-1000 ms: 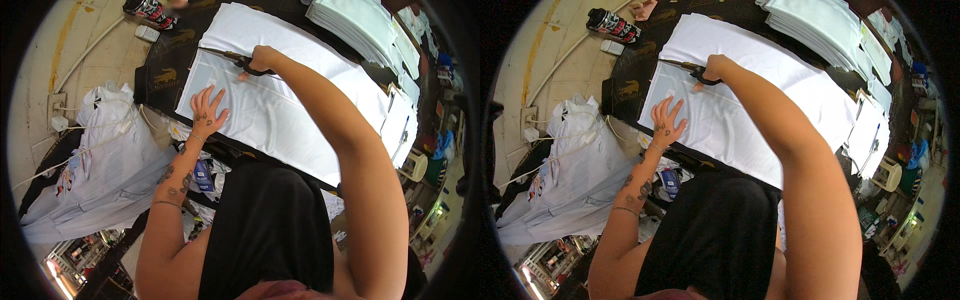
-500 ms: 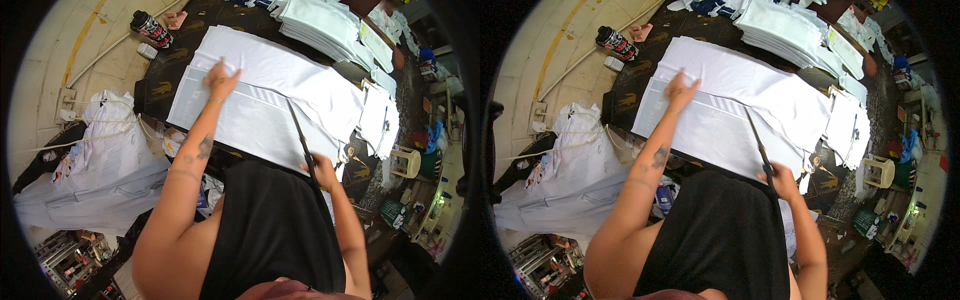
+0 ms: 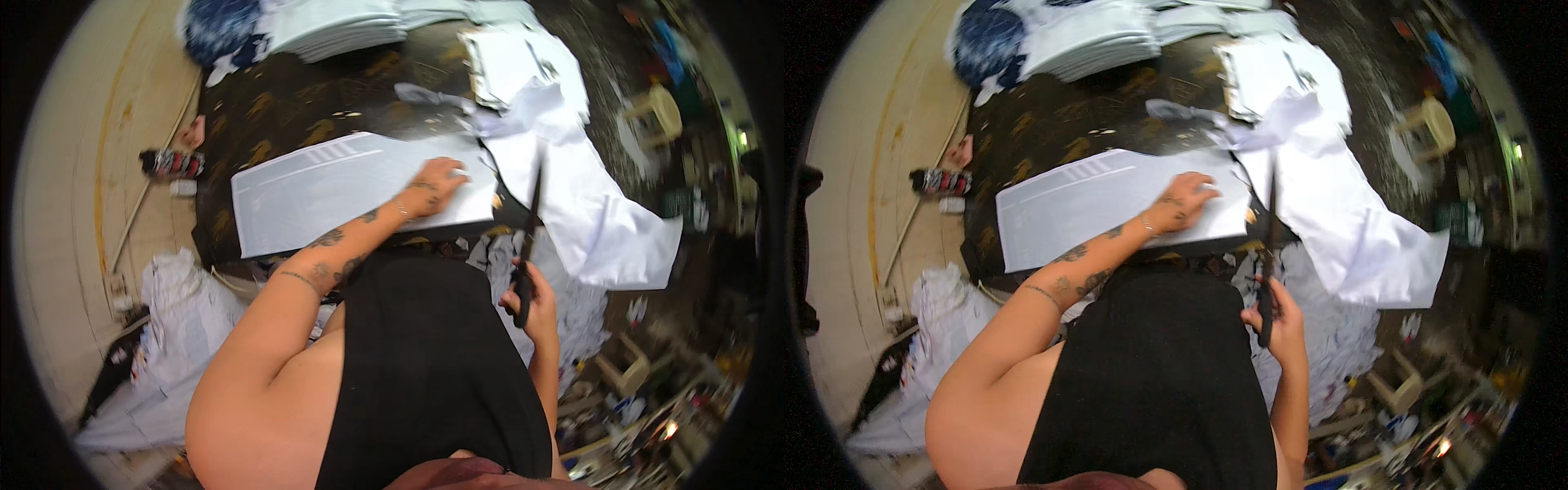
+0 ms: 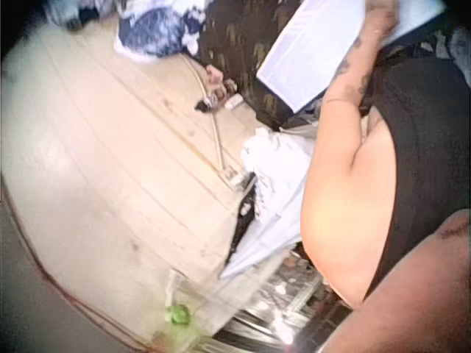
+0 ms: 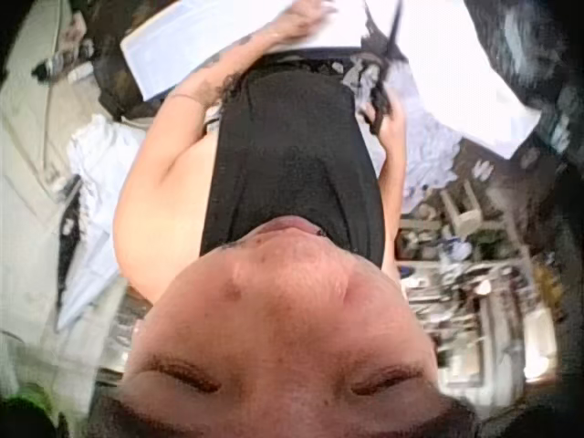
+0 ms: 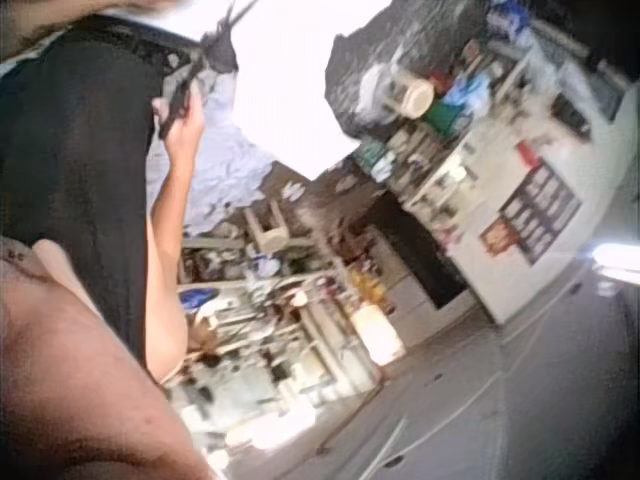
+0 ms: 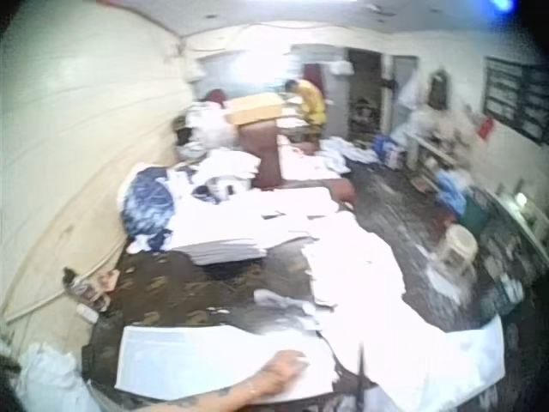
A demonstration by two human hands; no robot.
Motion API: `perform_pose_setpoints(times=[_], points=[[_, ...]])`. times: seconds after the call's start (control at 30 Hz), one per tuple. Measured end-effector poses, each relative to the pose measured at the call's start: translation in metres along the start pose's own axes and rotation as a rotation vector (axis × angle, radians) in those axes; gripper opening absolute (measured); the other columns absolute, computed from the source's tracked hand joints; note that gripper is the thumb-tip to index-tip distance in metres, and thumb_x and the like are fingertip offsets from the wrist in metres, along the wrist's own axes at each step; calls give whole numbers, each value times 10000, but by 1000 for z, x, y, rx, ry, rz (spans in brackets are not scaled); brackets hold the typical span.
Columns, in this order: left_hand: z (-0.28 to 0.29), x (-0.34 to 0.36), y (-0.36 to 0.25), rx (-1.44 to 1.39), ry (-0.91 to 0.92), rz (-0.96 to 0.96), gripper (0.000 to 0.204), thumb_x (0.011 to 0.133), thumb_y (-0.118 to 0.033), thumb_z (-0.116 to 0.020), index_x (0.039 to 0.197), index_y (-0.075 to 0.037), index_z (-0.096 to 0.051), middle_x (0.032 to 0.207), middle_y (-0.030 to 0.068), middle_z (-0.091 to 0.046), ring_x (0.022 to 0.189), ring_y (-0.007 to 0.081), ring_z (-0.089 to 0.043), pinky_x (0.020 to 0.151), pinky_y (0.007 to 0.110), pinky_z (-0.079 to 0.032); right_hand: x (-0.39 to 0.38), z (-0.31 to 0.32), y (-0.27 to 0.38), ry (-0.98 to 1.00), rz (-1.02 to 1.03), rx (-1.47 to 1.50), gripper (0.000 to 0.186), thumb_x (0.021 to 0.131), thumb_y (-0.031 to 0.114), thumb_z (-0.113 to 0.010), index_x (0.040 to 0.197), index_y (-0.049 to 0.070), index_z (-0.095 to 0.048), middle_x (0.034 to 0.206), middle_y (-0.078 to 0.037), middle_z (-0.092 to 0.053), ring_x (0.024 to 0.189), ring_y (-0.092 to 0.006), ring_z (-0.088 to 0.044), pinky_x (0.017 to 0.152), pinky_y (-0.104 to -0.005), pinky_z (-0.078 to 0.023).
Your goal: The person lays out white fabric on a table, uses shears to cut along printed lines, and stacks the cut pieces. The person repeats this process with several fabric pieces, including one with a blue printed design, in a cluttered workshop environment.
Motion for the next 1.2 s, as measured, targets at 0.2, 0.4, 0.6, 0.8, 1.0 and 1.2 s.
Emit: perform_pose_setpoints(times=[0.2,0.4,0.6,0.8,1.0,1.2], points=[[-30,-13,28,110,-14,47,566,899,-117,-643,1458,-175,-575,1507,176,-501,1403,360,-460,1152,530,-347,-16,20,-98,-29,-296,-63,493,911,238,-841,1275,-33,-649,772,-5,-629,617,-93,-601,542,-261,-473],[-29,34,53,145,-35,127,517,948,-196,-636,1462,-184,-576,1558,174,-469,1448,374,-418,1166,549,-315,-30,36,-158,-77,-330,16,502,929,232,-823,1314,-15,-615,740,-17,-643,551,-105,-620,480,-266,-472],[-110,47,-68,161,414,-249,609,950,-345,-632,1533,-227,-496,1690,80,-344,1565,410,-261,1184,743,-217,-33,25,-117,-302,-49,195,463,956,170,-792,1344,-2,-606,772,-14,-635,616,-105,-636,536,-265,-498],[-55,1,-105,-362,419,-494,421,907,-117,-711,1323,-110,-643,1238,139,-678,1174,325,-629,1004,434,-513,-43,38,-94,-228,-3,55,699,933,257,-816,1526,68,-497,891,8,-590,763,-113,-639,675,-274,-521],[-16,-60,-5,-102,430,-256,279,899,-144,-756,1158,-64,-696,999,118,-693,927,337,-650,867,441,-537,-47,15,-146,290,-317,82,758,898,347,-847,1535,87,-527,898,20,-615,775,-87,-575,654,-255,-482],[-14,-70,11,-218,318,-55,207,922,-61,-696,1122,-39,-745,938,129,-705,933,319,-653,884,426,-533,-34,5,-160,344,-396,-7,743,899,407,-842,1513,100,-556,905,22,-624,778,-92,-604,641,-266,-514]])
Point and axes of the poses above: each hand's wrist, its own x-axis towards the middle knuckle, its own z-axis out of the back of the hand, y = z × x, the point moved 9 cm from there along x, towards the middle knuckle
